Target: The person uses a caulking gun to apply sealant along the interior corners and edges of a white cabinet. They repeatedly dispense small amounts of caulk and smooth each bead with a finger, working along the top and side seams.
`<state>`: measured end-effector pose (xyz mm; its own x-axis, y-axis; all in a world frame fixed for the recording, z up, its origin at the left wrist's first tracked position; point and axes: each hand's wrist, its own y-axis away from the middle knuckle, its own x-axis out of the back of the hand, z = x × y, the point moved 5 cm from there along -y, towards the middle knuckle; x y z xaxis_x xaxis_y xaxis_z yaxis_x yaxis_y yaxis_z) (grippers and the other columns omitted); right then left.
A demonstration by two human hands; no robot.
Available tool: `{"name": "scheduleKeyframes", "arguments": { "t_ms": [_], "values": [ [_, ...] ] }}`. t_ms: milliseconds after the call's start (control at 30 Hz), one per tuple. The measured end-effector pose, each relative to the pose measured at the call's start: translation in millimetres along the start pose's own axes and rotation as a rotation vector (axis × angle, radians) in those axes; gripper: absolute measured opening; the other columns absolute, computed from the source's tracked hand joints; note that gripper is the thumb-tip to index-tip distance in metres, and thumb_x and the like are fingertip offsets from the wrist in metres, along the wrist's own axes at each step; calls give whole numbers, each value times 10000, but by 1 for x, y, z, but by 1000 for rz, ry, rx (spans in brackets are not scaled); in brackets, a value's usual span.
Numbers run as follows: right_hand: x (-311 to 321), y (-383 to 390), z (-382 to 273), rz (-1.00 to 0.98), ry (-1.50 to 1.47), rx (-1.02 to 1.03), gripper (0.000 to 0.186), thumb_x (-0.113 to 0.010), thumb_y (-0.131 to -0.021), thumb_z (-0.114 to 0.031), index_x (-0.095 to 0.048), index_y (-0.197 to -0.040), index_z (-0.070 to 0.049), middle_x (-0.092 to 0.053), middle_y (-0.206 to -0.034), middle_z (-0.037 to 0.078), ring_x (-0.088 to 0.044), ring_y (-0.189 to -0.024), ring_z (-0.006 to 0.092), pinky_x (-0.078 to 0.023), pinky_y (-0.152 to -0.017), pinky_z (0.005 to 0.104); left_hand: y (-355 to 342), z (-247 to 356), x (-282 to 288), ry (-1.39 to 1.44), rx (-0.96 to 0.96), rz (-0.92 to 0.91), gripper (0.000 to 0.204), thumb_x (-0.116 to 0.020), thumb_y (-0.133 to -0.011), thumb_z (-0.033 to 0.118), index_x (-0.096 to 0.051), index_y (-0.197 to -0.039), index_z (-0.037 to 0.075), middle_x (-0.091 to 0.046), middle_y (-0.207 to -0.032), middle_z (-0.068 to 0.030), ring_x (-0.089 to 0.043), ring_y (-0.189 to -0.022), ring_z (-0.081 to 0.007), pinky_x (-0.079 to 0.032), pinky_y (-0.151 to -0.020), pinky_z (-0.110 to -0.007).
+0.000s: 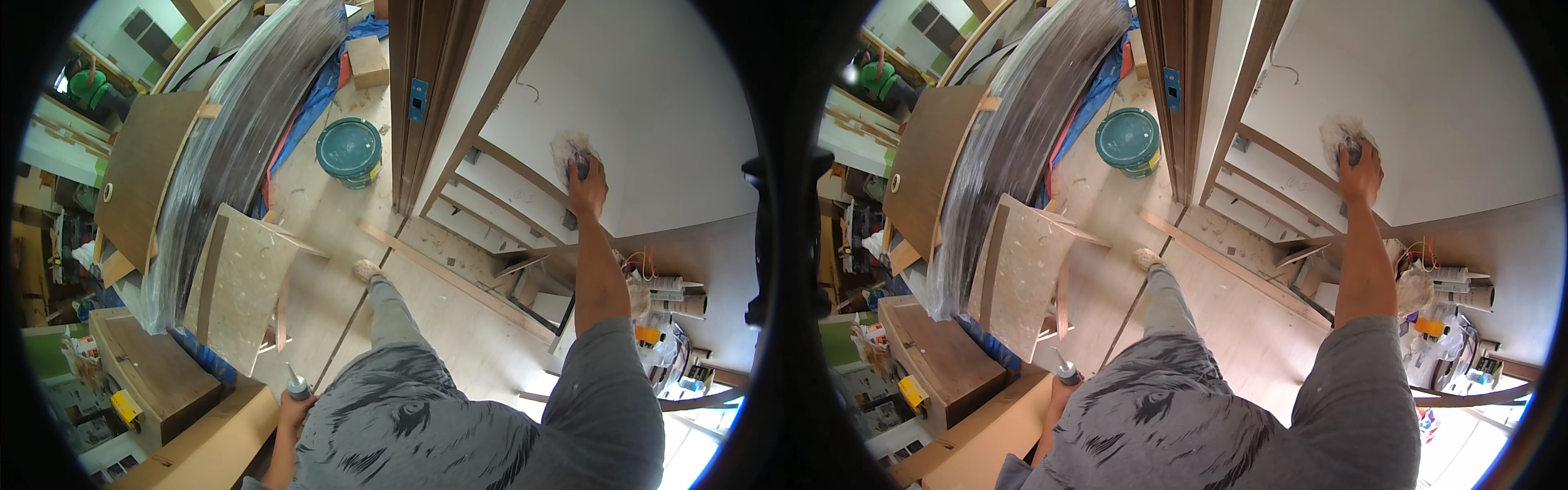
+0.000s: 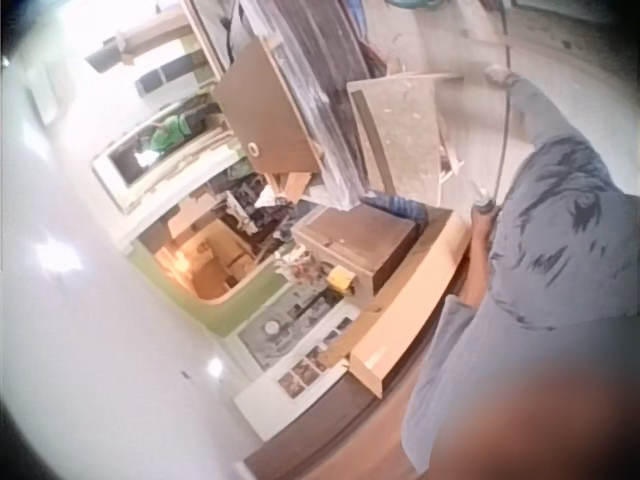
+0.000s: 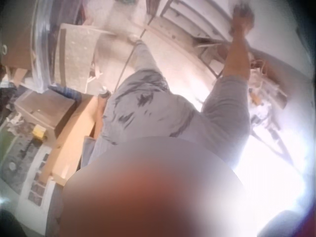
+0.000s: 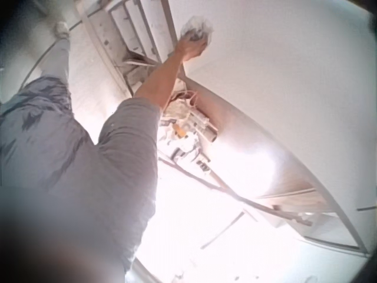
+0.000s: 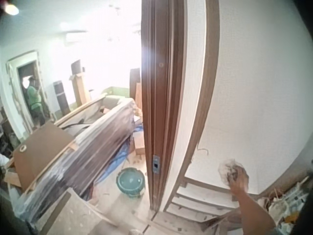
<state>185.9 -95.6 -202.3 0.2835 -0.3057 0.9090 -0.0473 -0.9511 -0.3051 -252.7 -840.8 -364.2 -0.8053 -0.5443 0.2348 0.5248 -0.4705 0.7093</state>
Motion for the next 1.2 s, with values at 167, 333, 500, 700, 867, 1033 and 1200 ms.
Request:
{"name": "scheduleKeyframes", "arguments": {
  "t_ms": [167, 333, 500, 700, 867, 1033, 1200],
  "values": [
    [-1, -2, -1, 30, 19, 34, 522, -592, -1010, -489, -580, -1378, -118, -592, -1423, 122, -540, -1332, 354, -383, -1159, 485, -8, -27, -4, -106, 82, -48, 341, -896, -702, 16, -700, -982, 20, -729, -893, -51, -708, -818, -181, -572, -746, -336],
    [-3, -2, 3, 83, -5, 39, 499, -604, -1007, -486, -605, -1339, -112, -613, -1387, 123, -560, -1303, 363, -416, -1131, 483, -16, -29, -2, -173, 102, -89, 356, -902, -694, 25, -693, -982, 19, -738, -885, -66, -710, -804, -177, -573, -739, -335],
    [-3, -3, 8, 128, -73, 64, 379, -628, -1013, -427, -641, -1229, -116, -646, -1303, 139, -615, -1192, 389, -500, -1021, 501, -31, -6, -6, -194, 42, -93, 359, -905, -684, 24, -684, -967, 28, -728, -856, -53, -700, -776, -168, -571, -722, -339],
    [-4, -5, 20, 178, -216, 9, 186, -734, -947, -231, -658, -1005, -71, -682, -1174, 143, -654, -1069, 404, -532, -905, 471, -73, 65, -51, -430, -87, -184, 385, -902, -680, 54, -685, -997, 27, -725, -865, -66, -689, -787, -188, -563, -743, -357],
    [-8, -5, 33, 236, -451, 28, 90, -716, -858, -19, -664, -922, -54, -683, -1142, 141, -671, -1034, 389, -539, -876, 464, -89, 200, -159, -607, -337, -314, 394, -888, -689, 92, -687, -1020, 18, -731, -893, -97, -691, -832, -203, -557, -794, -369],
    [-10, -2, 35, 165, -397, 38, 161, -628, -955, -65, -656, -1113, -49, -677, -1216, 172, -608, -1109, 426, -487, -985, 531, -27, 379, -289, -542, -707, -547, 358, -888, -719, 123, -696, -1009, 35, -728, -863, -107, -694, -827, -182, -558, -802, -352],
    [1, -16, 36, 46, -503, -38, 187, -613, -1011, -78, -695, -1168, -20, -660, -1393, 153, -621, -1207, 390, -489, -1051, 445, 68, 519, -368, -155, -824, -644, 334, -872, -786, 34, -644, -1030, 59, -719, -955, -52, -690, -904, -146, -564, -794, -312]
  ]
}}
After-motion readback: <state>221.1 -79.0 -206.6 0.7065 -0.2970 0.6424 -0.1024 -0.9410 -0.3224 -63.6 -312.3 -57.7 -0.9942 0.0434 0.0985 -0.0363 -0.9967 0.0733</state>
